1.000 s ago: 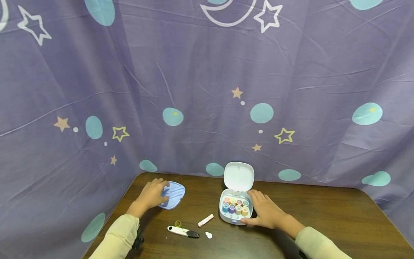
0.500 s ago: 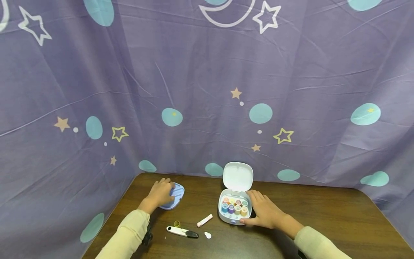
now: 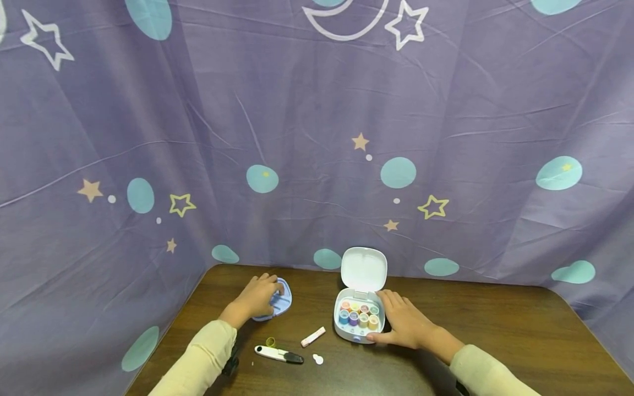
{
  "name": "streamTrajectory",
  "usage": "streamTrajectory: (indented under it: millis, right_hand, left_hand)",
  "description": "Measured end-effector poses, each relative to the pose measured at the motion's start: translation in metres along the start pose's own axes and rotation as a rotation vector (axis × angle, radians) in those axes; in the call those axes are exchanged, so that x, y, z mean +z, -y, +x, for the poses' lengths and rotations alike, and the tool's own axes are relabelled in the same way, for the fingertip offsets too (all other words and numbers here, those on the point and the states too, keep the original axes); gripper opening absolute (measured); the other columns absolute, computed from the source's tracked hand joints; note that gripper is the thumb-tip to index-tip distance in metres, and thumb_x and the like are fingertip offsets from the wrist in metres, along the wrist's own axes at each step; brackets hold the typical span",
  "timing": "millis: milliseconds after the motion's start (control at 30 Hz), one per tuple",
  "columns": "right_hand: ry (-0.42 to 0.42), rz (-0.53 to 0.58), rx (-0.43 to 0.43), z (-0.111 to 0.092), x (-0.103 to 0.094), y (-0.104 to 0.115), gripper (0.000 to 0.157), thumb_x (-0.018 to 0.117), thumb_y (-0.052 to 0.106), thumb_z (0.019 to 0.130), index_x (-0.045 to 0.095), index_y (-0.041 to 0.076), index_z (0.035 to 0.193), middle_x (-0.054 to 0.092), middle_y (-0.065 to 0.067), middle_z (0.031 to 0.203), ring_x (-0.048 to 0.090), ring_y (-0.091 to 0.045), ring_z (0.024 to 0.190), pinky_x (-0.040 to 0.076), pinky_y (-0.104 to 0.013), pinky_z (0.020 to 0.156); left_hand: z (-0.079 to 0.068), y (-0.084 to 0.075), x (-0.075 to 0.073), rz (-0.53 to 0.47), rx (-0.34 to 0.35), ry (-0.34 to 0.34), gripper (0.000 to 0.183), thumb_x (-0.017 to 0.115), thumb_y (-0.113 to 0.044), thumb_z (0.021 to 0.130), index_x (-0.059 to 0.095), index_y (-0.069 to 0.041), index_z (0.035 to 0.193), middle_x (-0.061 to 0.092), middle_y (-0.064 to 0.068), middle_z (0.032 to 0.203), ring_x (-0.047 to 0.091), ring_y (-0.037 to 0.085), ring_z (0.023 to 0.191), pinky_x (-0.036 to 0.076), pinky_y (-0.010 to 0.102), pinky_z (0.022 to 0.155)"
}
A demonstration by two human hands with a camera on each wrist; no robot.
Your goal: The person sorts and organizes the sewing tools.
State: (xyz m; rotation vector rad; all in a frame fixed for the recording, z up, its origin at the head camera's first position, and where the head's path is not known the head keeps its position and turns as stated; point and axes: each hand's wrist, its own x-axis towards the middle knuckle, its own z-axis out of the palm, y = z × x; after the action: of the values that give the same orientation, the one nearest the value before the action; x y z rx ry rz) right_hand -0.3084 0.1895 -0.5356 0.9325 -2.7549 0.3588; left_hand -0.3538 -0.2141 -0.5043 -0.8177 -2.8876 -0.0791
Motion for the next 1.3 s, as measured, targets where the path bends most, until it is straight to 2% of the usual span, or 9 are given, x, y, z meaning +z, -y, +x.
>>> streamTrajectory:
  millis: [167, 267, 400, 533, 733, 867, 1000, 1200, 1300]
  right_hand:
    - [0.004, 0.007, 0.007, 0.0, 0.0, 0.0, 0.107, 0.059, 0.082, 0.079, 0.045, -0.004, 0.142, 0.055, -0.016, 0.133, 0.055, -0.03, 0.124, 0.049, -0.054, 0.1]
    - [0.001, 0.011, 0.006, 0.0, 0.001, 0.0, 0.107, 0.06, 0.082, 0.079, 0.045, -0.003, 0.141, 0.055, -0.016, 0.132, 0.055, -0.03, 0.123, 0.049, -0.054, 0.099]
    - [-0.007, 0.013, 0.0, 0.0, 0.001, 0.0, 0.106, 0.06, 0.082, 0.079, 0.045, -0.003, 0.141, 0.056, -0.016, 0.131, 0.056, -0.03, 0.122, 0.05, -0.054, 0.098]
    - [-0.012, 0.01, -0.003, 0.0, 0.002, 0.0, 0.105, 0.06, 0.081, 0.079, 0.045, -0.003, 0.14, 0.056, -0.016, 0.13, 0.056, -0.029, 0.121, 0.05, -0.053, 0.097]
    - [-0.015, -0.006, -0.006, 0.0, 0.002, -0.001, 0.105, 0.059, 0.082, 0.079, 0.046, -0.002, 0.14, 0.056, -0.014, 0.129, 0.056, -0.027, 0.12, 0.051, -0.051, 0.096]
    - [-0.019, -0.005, -0.008, 0.0, 0.003, -0.001, 0.104, 0.059, 0.082, 0.079, 0.046, -0.001, 0.14, 0.056, -0.014, 0.13, 0.056, -0.026, 0.12, 0.051, -0.051, 0.096]
    - [-0.019, 0.001, -0.008, 0.0, 0.003, 0.0, 0.105, 0.06, 0.082, 0.079, 0.046, -0.002, 0.14, 0.056, -0.014, 0.13, 0.056, -0.026, 0.12, 0.051, -0.051, 0.096]
    - [-0.021, 0.006, -0.001, -0.001, 0.003, -0.001, 0.105, 0.06, 0.081, 0.079, 0.046, -0.003, 0.14, 0.056, -0.014, 0.129, 0.056, -0.026, 0.12, 0.051, -0.05, 0.096]
    - [-0.03, 0.003, -0.004, -0.001, 0.003, -0.001, 0.105, 0.061, 0.081, 0.079, 0.046, -0.003, 0.14, 0.056, -0.015, 0.129, 0.056, -0.026, 0.119, 0.051, -0.05, 0.095]
  left_hand:
    - [0.001, -0.005, 0.001, 0.092, 0.098, 0.001, 0.044, 0.089, -0.008, 0.056, 0.07, -0.017, 0.095, 0.066, 0.004, 0.107, 0.061, 0.031, 0.106, 0.05, 0.056, 0.091]
    - [0.002, -0.005, 0.0, 0.143, 0.125, 0.0, 0.044, 0.09, -0.006, 0.058, 0.07, -0.017, 0.096, 0.067, 0.006, 0.11, 0.062, 0.033, 0.109, 0.049, 0.059, 0.095]
    - [0.003, -0.002, -0.003, 0.163, 0.102, 0.041, 0.041, 0.087, -0.003, 0.061, 0.071, -0.016, 0.096, 0.07, 0.011, 0.118, 0.062, 0.037, 0.115, 0.047, 0.062, 0.1]
    - [0.003, 0.0, -0.005, 0.134, 0.076, 0.078, 0.041, 0.086, 0.0, 0.061, 0.07, -0.015, 0.096, 0.07, 0.013, 0.12, 0.061, 0.044, 0.121, 0.045, 0.065, 0.102]
    - [0.004, 0.003, -0.007, 0.156, 0.123, 0.063, 0.043, 0.088, -0.004, 0.056, 0.067, -0.017, 0.09, 0.071, 0.006, 0.109, 0.064, 0.034, 0.106, 0.049, 0.056, 0.093]
    - [0.004, 0.005, -0.008, 0.186, 0.162, 0.04, 0.045, 0.09, -0.008, 0.052, 0.067, -0.018, 0.09, 0.07, 0.0, 0.099, 0.063, 0.028, 0.096, 0.049, 0.048, 0.085]
    - [0.004, 0.004, -0.01, 0.222, 0.199, 0.021, 0.047, 0.09, -0.011, 0.051, 0.069, -0.02, 0.092, 0.069, -0.002, 0.097, 0.062, 0.025, 0.093, 0.048, 0.044, 0.083]
    - [0.007, -0.006, -0.02, 0.279, 0.265, -0.013, 0.048, 0.089, -0.012, 0.053, 0.069, -0.021, 0.096, 0.069, -0.003, 0.1, 0.063, 0.022, 0.095, 0.049, 0.044, 0.085]
    - [0.011, -0.016, -0.03, 0.323, 0.327, -0.055, 0.047, 0.089, -0.012, 0.056, 0.068, -0.022, 0.097, 0.069, -0.005, 0.098, 0.063, 0.021, 0.093, 0.049, 0.041, 0.083]
